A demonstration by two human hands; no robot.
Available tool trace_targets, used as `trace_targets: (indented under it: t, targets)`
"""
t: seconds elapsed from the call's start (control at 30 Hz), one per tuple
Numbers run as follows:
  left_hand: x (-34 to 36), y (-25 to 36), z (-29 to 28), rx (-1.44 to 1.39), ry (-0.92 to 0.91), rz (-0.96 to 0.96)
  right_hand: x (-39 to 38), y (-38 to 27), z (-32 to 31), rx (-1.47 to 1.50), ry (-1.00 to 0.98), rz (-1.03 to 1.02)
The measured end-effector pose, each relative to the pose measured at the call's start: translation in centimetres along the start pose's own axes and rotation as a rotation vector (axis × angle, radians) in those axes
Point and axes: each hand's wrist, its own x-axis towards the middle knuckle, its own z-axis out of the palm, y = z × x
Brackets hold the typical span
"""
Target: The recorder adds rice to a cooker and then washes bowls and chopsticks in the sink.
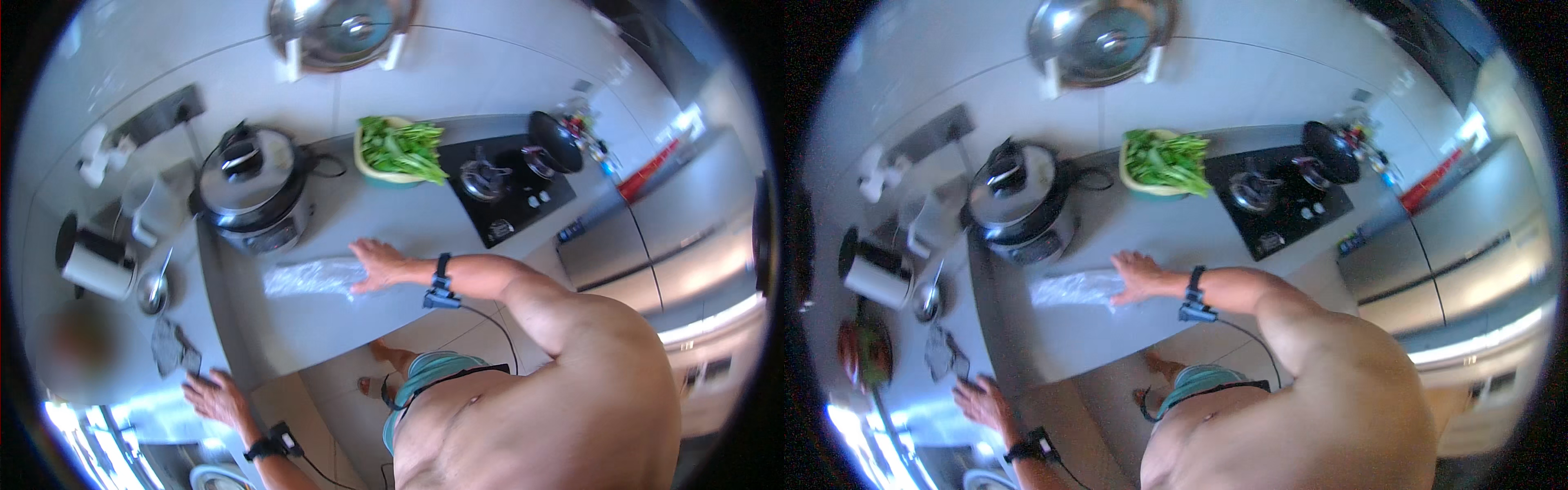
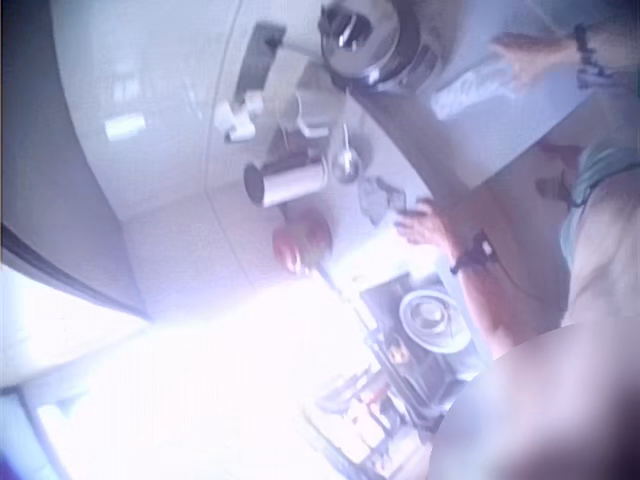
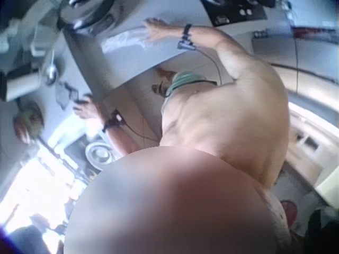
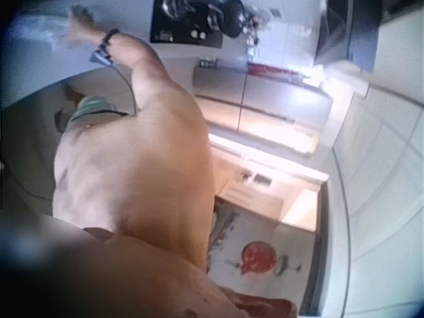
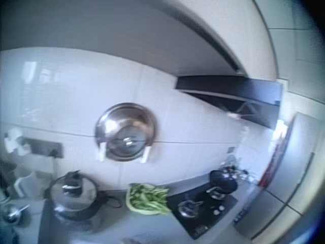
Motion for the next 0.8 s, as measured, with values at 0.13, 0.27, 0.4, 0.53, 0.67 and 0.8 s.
trace_targets:
  t: [0.13, 0.27, 0.4, 0.53, 0.67, 0.8]
  targets:
    - [0.4, 0.4, -0.1, 0.067, -0.026, -0.018, -0.8, 1.2, 3.5, 0.001, -0.085, 0.201]
    - [1.2, 1.5, -0.5, 0.025, -0.014, 0.027, 0.5, 5.2, 7.1, -0.043, 0.036, 0.178]
    - [1.0, 0.0, 1.1, -0.070, 0.007, 0.029, -0.9, 4.2, 3.9, 0.417, -0.108, 0.043]
    - [0.6, -0.8, -1.0, -0.302, 0.131, 0.048, -5.5, 0.1, -3.5, 0.690, -0.204, -0.102]
    - [-3.4, 0.3, -4.3, -0.981, -0.044, 0.094, -7.4, -2.8, -5.7, 0.853, -0.345, -0.060]
    - [-10.3, 2.2, -8.2, -1.773, -1.298, -0.276, -8.4, -6.5, -5.5, 1.105, -0.588, -0.107]
